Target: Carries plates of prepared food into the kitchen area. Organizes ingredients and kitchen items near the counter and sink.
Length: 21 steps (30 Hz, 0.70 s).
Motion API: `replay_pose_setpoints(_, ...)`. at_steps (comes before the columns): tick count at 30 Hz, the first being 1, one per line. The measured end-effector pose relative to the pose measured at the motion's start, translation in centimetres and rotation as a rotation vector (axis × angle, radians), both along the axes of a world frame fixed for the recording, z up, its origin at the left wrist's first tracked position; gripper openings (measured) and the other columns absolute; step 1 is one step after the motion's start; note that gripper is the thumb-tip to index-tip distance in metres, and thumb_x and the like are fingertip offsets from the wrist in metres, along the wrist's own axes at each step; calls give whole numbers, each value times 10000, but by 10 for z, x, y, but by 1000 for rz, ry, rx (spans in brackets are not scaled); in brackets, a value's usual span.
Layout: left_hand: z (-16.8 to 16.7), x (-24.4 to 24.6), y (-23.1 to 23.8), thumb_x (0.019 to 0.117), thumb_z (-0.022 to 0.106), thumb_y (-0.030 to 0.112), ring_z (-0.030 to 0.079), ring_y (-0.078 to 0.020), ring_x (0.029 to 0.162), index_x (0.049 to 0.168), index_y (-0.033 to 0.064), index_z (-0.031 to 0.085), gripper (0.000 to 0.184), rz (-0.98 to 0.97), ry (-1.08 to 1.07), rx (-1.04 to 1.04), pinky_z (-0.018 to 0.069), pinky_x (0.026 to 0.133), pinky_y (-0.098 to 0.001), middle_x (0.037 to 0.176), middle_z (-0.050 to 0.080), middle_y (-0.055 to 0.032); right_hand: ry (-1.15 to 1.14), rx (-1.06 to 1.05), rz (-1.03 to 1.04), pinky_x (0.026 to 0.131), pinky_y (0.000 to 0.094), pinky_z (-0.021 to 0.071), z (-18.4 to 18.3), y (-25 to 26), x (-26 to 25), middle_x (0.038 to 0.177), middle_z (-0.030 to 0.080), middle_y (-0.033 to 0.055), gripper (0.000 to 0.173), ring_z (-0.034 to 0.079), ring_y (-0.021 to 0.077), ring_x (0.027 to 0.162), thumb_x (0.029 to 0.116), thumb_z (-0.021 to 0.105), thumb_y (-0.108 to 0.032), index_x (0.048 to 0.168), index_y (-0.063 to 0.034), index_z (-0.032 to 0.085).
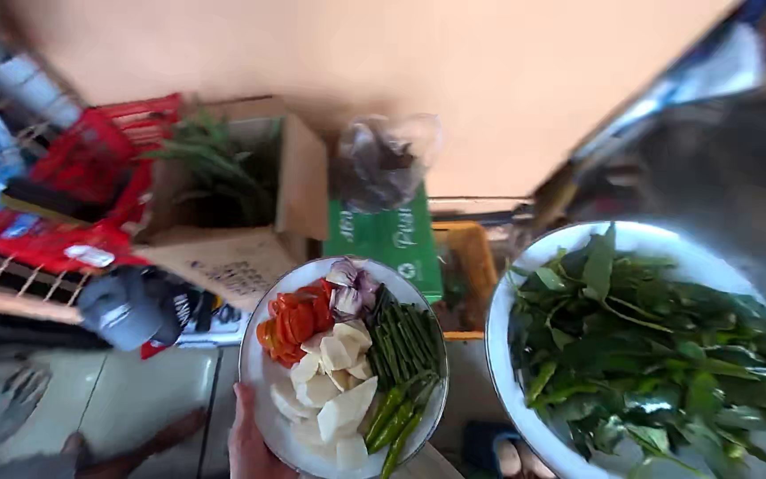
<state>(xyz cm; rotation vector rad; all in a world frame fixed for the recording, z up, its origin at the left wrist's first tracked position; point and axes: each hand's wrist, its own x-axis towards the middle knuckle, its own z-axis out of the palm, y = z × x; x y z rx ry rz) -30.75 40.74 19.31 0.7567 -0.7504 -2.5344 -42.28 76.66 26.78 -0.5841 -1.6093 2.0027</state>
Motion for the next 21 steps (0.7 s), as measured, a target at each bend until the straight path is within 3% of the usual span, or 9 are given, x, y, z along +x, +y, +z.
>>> replay_pose_setpoints(3,2,-42,19,1057,359,553,715,-194,1098,1316,184,594,509,-207,-36,-18,623,892,-451,1180,736,-53,-92,68,-190,954,135,506,-9,42,16,1120,626,-86,303,606,-83,1051,1123,298,-149,1344,-22,463)
replay_pose_setpoints(4,2,-55,27,1055,358,559,714,-190,1099,1314,192,594,506,-274,-51,-26,623,892,-449,1180,737,-43,-120,59,-270,944,131,508,-12,50,22,1116,623,-95,319,604,-91,1037,1130,302,-176,1362,-28,464)
replay_pose_setpoints(6,-3,-79,43,1058,335,563,690,-190,1147,1347,200,572,521,-408,-48,-47,606,929,-451,1224,718,-35,-136,16,-439,912,169,541,-24,67,37,1090,663,-95,308,635,-53,1003,1125,357,-226,1327,-63,523)
replay_pose_setpoints(11,-14,-141,104,1098,147,514,654,-183,1208,1451,166,465,589,-614,-44,-100,584,978,-432,1303,674,-44,-81,-85,-698,911,248,569,-54,111,69,1086,670,-82,304,655,5,1015,1127,351,-298,1324,-127,508)
replay_pose_setpoints(14,-19,-175,138,1097,133,515,671,-201,1184,1456,167,462,598,-708,-115,-55,599,945,-454,1294,678,-54,-107,-119,-830,923,285,575,-70,124,74,1144,667,-51,361,657,33,1053,1130,335,-331,1366,-114,503)
replay_pose_setpoints(17,-35,-211,177,1099,131,512,695,-154,1132,1402,190,502,577,-811,-147,-116,615,911,-413,1227,714,-8,-87,-179,-961,875,304,589,-88,147,72,1085,670,-37,365,667,47,997,1126,331,-352,1312,-112,534)
replay_pose_setpoints(20,-74,-254,202,1105,200,505,605,-142,1274,1502,167,407,562,-963,1,-195,545,1031,-399,1371,629,-19,-55,-213,-1065,862,315,592,-108,178,54,1067,672,-20,369,669,57,982,1124,336,-351,1291,-102,550)
replay_pose_setpoints(21,-81,-269,215,1103,209,514,607,-141,1265,1497,158,413,569,-969,-1,-194,545,1028,-403,1361,630,-22,-62,-214,-1096,865,321,585,-114,190,43,1076,662,-12,378,662,62,983,1123,336,-353,1306,-95,544)
